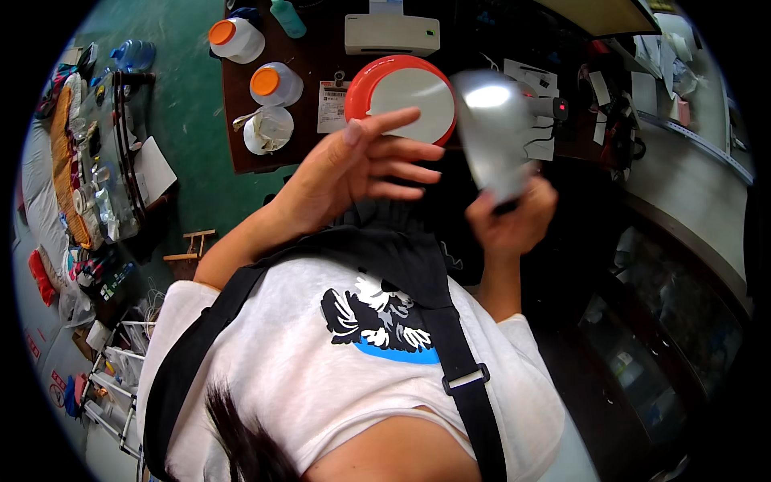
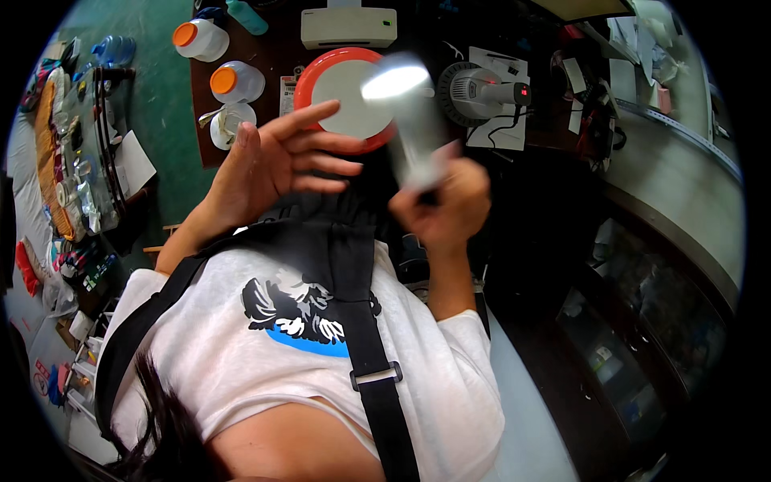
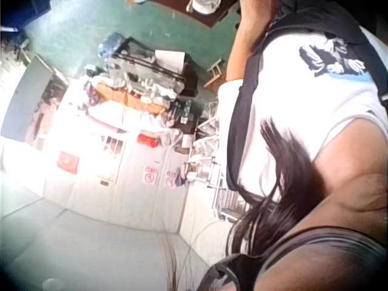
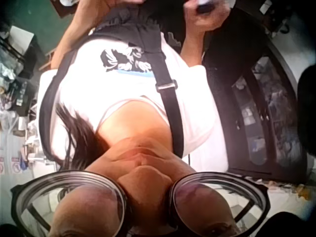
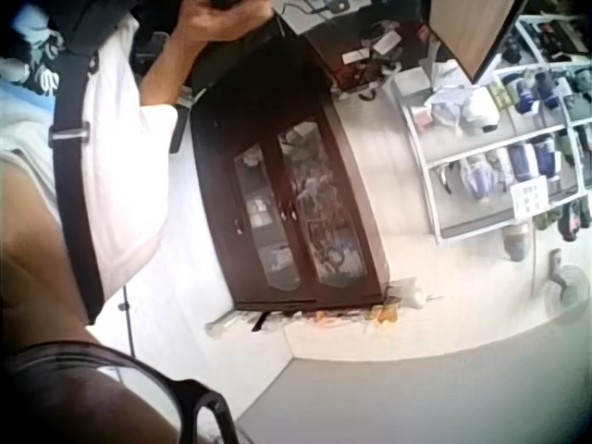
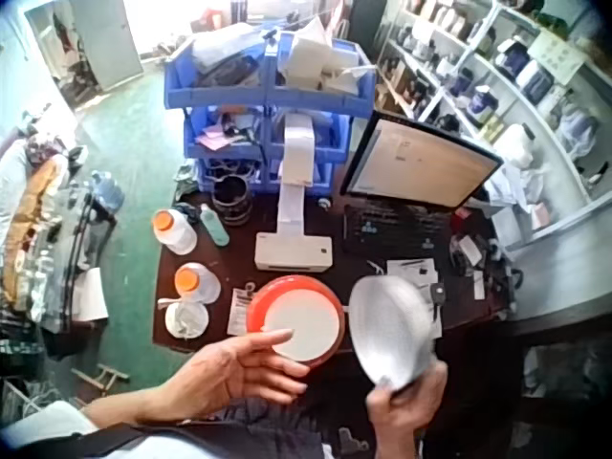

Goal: The person handles a red plastic container, places a white circular insert inside, and uses a heat gun to warm the rim. They then press the insert into place and trim excess material from the rim with a small blade.

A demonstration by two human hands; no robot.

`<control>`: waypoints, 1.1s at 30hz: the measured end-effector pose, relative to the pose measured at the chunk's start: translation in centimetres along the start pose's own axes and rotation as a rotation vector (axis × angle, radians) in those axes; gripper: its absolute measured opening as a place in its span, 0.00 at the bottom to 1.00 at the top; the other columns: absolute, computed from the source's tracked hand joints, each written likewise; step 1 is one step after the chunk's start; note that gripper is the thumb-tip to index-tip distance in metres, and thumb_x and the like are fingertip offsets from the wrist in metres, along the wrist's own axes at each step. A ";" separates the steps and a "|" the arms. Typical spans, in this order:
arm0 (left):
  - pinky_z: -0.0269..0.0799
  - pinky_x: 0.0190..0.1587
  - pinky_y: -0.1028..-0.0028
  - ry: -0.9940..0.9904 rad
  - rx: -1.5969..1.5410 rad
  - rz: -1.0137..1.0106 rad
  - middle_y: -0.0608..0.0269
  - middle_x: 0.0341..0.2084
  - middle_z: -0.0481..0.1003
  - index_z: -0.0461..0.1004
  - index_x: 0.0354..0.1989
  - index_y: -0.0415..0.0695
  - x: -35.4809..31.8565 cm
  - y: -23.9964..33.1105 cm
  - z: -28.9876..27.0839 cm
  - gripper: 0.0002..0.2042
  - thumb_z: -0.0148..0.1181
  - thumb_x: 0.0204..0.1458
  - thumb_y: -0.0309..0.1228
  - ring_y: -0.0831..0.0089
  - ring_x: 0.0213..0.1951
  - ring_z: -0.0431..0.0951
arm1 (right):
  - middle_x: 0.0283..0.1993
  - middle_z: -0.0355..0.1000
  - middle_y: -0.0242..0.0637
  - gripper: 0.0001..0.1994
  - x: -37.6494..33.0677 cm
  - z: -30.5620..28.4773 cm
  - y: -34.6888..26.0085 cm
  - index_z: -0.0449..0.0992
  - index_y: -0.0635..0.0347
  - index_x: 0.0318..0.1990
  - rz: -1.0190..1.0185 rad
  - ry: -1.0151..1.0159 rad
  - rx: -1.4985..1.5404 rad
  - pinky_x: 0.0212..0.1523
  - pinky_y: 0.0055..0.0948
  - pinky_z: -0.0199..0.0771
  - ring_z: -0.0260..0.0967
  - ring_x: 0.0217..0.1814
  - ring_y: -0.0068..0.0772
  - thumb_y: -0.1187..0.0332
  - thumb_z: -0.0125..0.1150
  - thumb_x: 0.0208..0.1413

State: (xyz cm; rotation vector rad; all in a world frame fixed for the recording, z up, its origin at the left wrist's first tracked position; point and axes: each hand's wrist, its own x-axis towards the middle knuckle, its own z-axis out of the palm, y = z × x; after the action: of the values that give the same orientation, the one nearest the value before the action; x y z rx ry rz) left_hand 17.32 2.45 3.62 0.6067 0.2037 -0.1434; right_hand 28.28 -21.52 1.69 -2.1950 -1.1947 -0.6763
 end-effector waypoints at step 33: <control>0.48 0.73 0.53 0.237 1.294 0.843 0.59 0.70 0.62 0.58 0.72 0.47 6.3 -10.0 -16.4 0.55 0.81 0.33 0.51 0.57 0.74 0.57 | 0.72 0.46 0.48 0.62 7.3 10.0 -0.7 0.52 0.31 0.75 0.038 -0.986 0.024 0.67 0.57 0.66 0.47 0.74 0.63 0.56 0.87 0.27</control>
State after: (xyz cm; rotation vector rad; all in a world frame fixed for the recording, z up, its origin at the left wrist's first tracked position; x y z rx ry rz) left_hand 19.05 3.36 -16.49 1.9449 0.0427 0.6799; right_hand 32.82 -10.22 -0.61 -2.5739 -1.5528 0.5347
